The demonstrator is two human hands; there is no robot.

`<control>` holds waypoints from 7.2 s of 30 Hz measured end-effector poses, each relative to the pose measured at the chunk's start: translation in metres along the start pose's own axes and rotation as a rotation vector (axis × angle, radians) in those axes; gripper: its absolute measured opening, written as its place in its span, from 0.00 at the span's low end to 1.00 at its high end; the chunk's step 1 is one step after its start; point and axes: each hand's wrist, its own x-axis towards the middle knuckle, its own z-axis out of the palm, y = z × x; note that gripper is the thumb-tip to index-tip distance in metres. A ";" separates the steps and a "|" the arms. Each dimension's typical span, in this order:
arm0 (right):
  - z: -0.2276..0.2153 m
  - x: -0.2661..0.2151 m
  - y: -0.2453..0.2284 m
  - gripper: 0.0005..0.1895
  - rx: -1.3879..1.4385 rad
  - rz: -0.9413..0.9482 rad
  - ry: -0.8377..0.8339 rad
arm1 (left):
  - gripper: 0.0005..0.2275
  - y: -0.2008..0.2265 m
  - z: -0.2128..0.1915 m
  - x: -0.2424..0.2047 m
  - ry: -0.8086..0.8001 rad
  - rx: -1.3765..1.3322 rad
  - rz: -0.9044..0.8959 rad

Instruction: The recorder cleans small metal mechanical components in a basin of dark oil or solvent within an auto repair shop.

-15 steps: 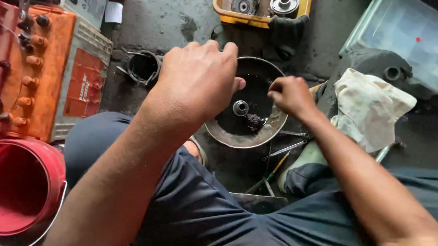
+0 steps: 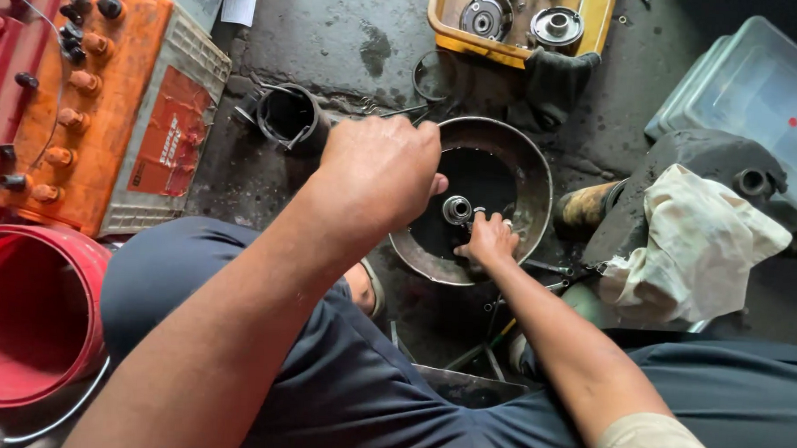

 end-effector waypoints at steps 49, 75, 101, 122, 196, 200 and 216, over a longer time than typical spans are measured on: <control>0.018 0.041 0.079 0.27 2.120 -0.526 -0.680 | 0.22 0.004 0.281 0.118 0.046 -1.656 -0.084; -0.003 0.039 0.067 0.15 1.441 -0.149 -0.194 | 0.18 0.033 0.219 0.084 0.804 -0.805 0.275; -0.026 0.008 0.026 0.43 0.644 -0.329 0.233 | 0.16 0.031 0.275 0.134 0.115 -0.444 -0.033; -0.226 0.367 0.044 0.29 0.595 -0.230 0.824 | 0.13 0.065 0.335 0.224 0.455 -1.746 -0.542; 0.054 0.066 0.040 0.08 1.407 0.066 0.360 | 0.13 0.066 0.308 0.085 0.559 -1.011 -0.318; 0.052 0.071 0.029 0.08 1.402 0.100 0.335 | 0.12 0.040 0.297 0.097 0.602 -0.953 -0.362; 0.036 0.059 0.022 0.12 1.328 0.132 0.230 | 0.47 -0.157 0.266 0.126 0.043 -0.216 -0.858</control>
